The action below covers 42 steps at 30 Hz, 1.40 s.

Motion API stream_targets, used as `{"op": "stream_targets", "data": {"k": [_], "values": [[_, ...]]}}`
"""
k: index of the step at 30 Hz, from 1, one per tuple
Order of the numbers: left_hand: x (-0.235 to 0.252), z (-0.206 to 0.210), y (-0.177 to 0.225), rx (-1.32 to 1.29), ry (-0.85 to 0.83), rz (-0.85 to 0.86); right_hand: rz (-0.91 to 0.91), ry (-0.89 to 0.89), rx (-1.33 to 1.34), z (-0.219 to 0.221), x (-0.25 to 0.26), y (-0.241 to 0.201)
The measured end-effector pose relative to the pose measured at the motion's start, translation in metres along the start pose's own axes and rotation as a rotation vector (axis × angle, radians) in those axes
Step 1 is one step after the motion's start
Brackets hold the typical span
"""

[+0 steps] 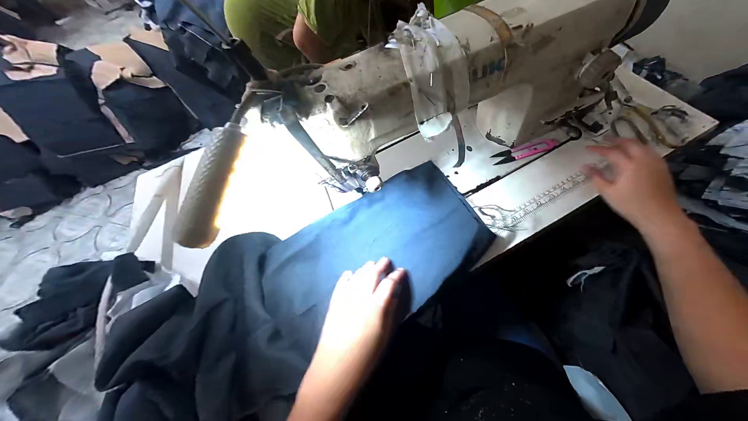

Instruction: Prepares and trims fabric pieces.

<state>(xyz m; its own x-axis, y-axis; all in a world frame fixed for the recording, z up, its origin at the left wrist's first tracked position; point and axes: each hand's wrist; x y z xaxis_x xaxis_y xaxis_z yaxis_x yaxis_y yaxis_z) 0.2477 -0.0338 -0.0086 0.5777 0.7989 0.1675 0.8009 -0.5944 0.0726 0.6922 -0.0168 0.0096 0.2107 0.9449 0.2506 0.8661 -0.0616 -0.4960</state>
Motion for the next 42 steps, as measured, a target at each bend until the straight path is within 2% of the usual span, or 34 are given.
{"op": "stream_targets", "data": {"k": [4, 7, 9, 10, 12, 15, 18, 20, 24, 26, 28, 30, 33, 34, 37, 42], "values": [[0.048, 0.002, 0.063, -0.096, -0.102, 0.121, 0.287, 0.186, -0.014, -0.019, 0.03, 0.04], [0.074, 0.007, 0.094, -0.168, -0.121, 0.177, 0.454, 0.186, -0.036, -0.022, 0.046, 0.063], [0.083, 0.017, 0.097, -0.219, -0.118, 0.188, 0.509, 0.131, -0.053, -0.026, 0.052, 0.068], [0.086, 0.026, 0.094, -0.236, -0.065, 0.194, 0.531, 0.099, -0.056, -0.031, 0.055, 0.067], [0.092, 0.041, 0.083, -0.331, 0.019, 0.199, 0.563, 0.048, -0.058, -0.038, 0.059, 0.068], [0.1, 0.052, 0.065, -0.499, 0.046, 0.184, 0.612, -0.014, -0.104, -0.048, 0.057, 0.079], [0.104, 0.057, 0.057, -0.516, 0.089, 0.186, 0.609, -0.033, -0.067, -0.065, 0.03, 0.083], [0.106, 0.057, 0.057, -0.492, 0.106, 0.193, 0.502, -0.069, 0.098, -0.07, -0.009, 0.069], [0.108, 0.052, 0.063, -0.456, 0.012, 0.111, 0.275, -0.424, 0.617, -0.046, -0.099, -0.02], [0.107, 0.051, 0.07, -0.399, 0.037, 0.045, 0.296, -0.665, 0.902, -0.026, -0.127, -0.057], [0.106, 0.056, 0.074, -0.321, 0.121, -0.001, 0.377, -0.809, 1.021, -0.012, -0.138, -0.066], [0.103, 0.057, 0.075, -0.242, 0.13, -0.041, 0.488, -0.734, 0.967, -0.004, -0.14, -0.063], [0.104, 0.05, 0.074, -0.138, -0.07, -0.055, 0.54, -0.482, 0.906, -0.001, -0.14, -0.052], [0.107, 0.048, 0.072, -0.122, -0.135, -0.049, 0.522, -0.451, 0.914, -0.002, -0.14, -0.048], [0.115, 0.047, 0.066, -0.112, -0.197, -0.031, 0.432, -0.515, 0.846, -0.008, -0.149, -0.039], [0.118, 0.044, 0.063, -0.103, -0.248, -0.032, 0.355, -0.639, 0.568, -0.003, -0.151, -0.038]]}}
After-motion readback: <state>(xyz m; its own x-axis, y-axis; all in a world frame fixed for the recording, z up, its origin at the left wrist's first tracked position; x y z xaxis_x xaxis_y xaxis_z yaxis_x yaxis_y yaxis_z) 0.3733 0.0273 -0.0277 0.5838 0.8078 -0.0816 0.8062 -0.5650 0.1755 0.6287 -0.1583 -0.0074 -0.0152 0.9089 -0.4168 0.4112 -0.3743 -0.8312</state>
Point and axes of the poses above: each hand's wrist, its own x-axis towards the middle knuckle, its own z-axis out of the palm, y = z × x, and after that the axes turned 11 degrees about x, right-handed
